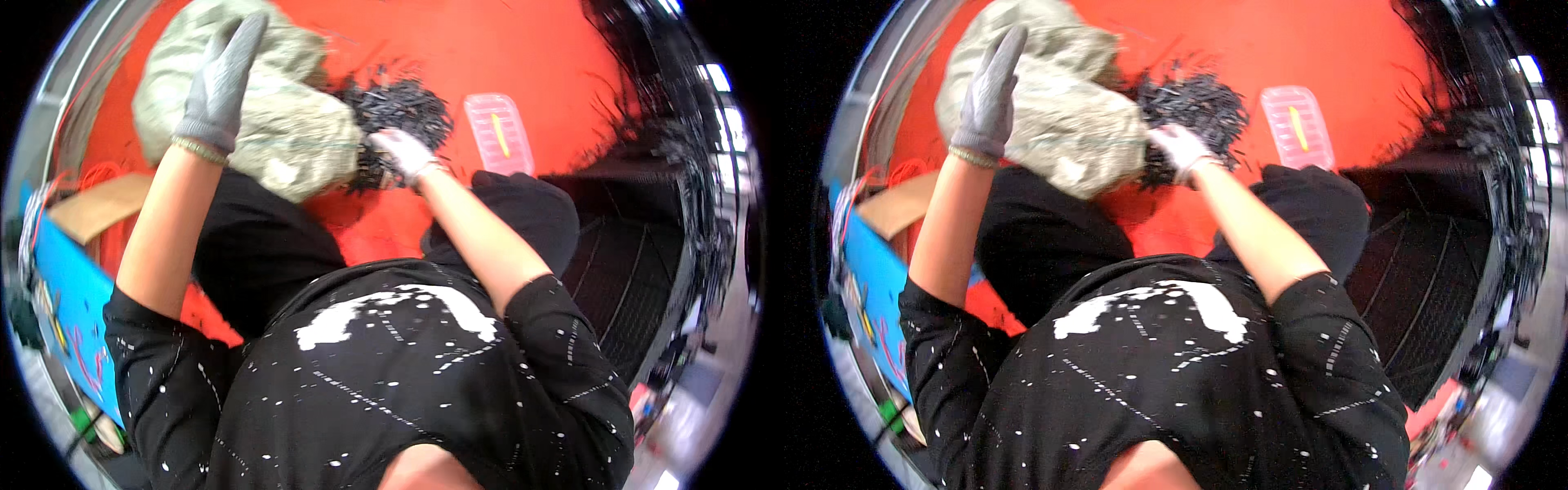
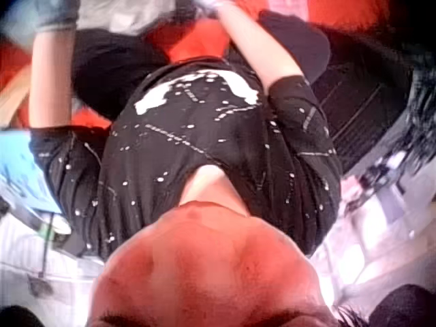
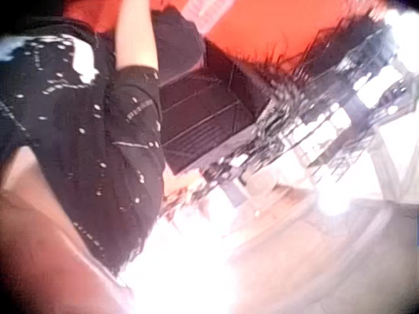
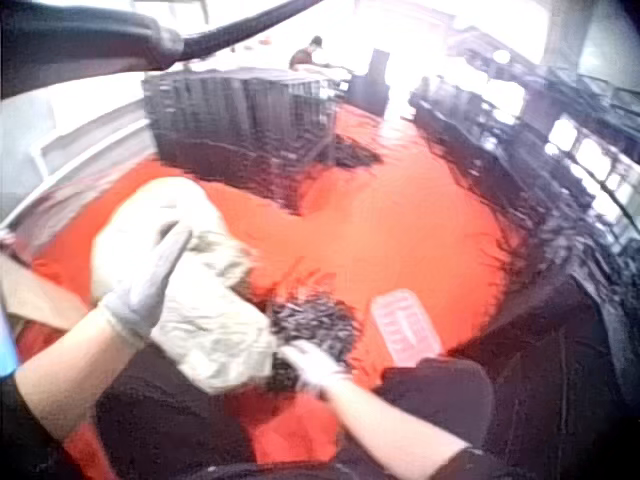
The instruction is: The person sweeps small black debris from a red floor into a clear plastic container using a green dustpan. They then transfer the debris from the container into a large beige sack. The person also moves a stack of black mats to access more debris.
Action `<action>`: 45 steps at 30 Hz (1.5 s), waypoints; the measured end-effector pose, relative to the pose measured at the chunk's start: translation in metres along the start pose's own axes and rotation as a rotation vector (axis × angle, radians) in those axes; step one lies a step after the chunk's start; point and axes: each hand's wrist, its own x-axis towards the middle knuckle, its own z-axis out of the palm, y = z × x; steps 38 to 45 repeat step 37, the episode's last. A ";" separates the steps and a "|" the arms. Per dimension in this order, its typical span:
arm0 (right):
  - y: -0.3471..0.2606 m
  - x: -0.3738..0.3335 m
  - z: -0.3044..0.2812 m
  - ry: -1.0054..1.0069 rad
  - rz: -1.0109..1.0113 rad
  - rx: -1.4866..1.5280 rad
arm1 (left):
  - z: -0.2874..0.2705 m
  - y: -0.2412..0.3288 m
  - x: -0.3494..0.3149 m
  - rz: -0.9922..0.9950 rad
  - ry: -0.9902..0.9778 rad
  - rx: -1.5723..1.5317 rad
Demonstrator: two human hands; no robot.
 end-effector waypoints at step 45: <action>0.165 0.154 -0.021 0.485 0.091 -0.360 | -0.062 -0.040 0.016 -0.140 -0.018 0.756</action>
